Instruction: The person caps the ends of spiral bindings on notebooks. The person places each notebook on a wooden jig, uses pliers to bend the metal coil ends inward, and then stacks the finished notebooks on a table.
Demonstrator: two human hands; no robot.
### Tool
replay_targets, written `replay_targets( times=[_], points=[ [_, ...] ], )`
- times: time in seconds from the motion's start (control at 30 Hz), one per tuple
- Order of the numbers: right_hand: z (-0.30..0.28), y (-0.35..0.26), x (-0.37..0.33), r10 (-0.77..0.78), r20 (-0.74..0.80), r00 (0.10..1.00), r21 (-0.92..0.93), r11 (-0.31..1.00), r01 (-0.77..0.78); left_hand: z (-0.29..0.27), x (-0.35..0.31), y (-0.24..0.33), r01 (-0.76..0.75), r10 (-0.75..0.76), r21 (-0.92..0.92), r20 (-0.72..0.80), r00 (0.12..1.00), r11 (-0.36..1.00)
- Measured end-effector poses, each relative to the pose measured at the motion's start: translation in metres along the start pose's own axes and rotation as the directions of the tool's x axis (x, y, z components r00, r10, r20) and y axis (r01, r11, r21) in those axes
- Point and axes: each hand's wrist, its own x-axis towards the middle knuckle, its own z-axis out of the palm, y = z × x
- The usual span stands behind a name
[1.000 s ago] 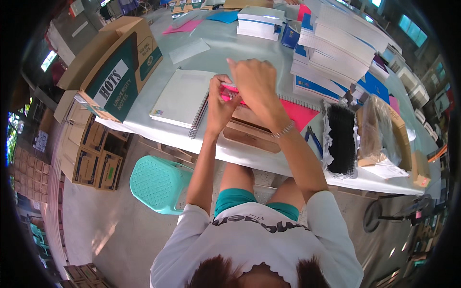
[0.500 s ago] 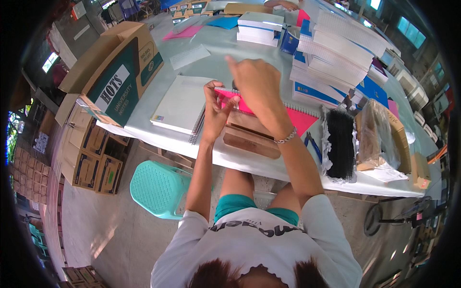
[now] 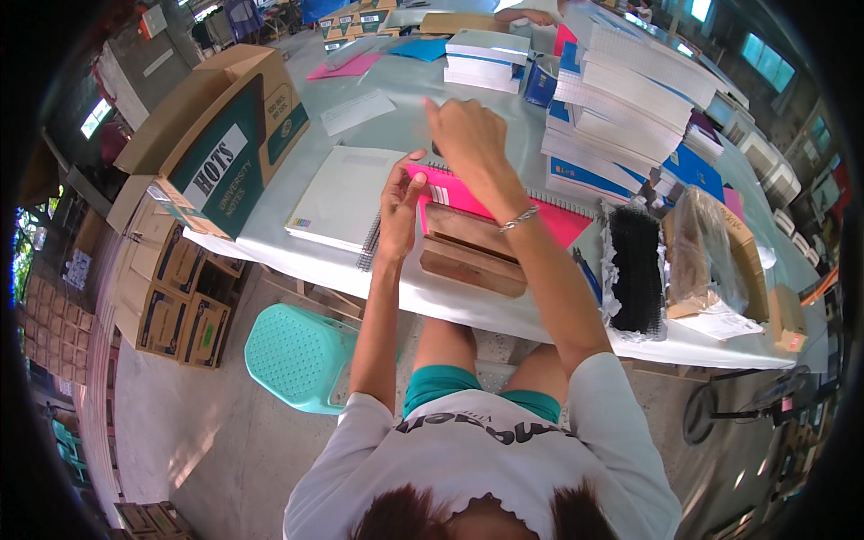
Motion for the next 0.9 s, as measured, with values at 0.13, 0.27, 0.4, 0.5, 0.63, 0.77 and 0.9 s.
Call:
replay_targets(
  times=[0.13, 0.27, 0.4, 0.5, 0.63, 0.77, 0.9],
  points=[
    [-0.004, -0.008, -0.004, 0.057, 0.059, 0.997, 0.126, 0.99, -0.064, -0.008, -0.002, -0.004, 0.003, -0.002, 0.017, -0.025, 1.0, 1.0],
    [0.032, 0.016, -0.013, -0.033, 0.08, 0.996, 0.105, 0.994, 0.024, 0.001, 0.001, -0.006, 0.029, -0.029, 0.01, 0.019, 0.999, 1.0],
    [0.016, -0.002, -0.016, 0.066, 0.133, 0.989, 0.176, 0.98, -0.089, -0.008, -0.005, -0.003, 0.007, -0.004, 0.059, -0.049, 0.999, 0.998],
    [0.023, -0.002, -0.019, -0.111, 0.026, 0.993, 0.07, 0.992, 0.109, -0.005, -0.004, -0.005, 0.009, -0.006, 0.043, -0.078, 0.997, 0.999],
    [0.029, 0.005, -0.011, -0.006, 0.048, 0.999, 0.11, 0.994, 0.001, -0.007, -0.003, -0.003, -0.034, 0.041, 0.094, -0.072, 0.997, 0.995],
    [0.028, 0.012, -0.015, -0.138, 0.009, 0.99, 0.043, 0.99, 0.138, -0.002, -0.001, -0.008, -0.019, 0.025, 0.099, -0.052, 0.998, 0.995],
    [-0.012, 0.034, -0.005, 0.049, 0.066, 0.997, 0.152, 0.987, -0.058, -0.014, -0.004, -0.002, -0.026, 0.034, 0.185, -0.041, 0.999, 0.982]
  ],
)
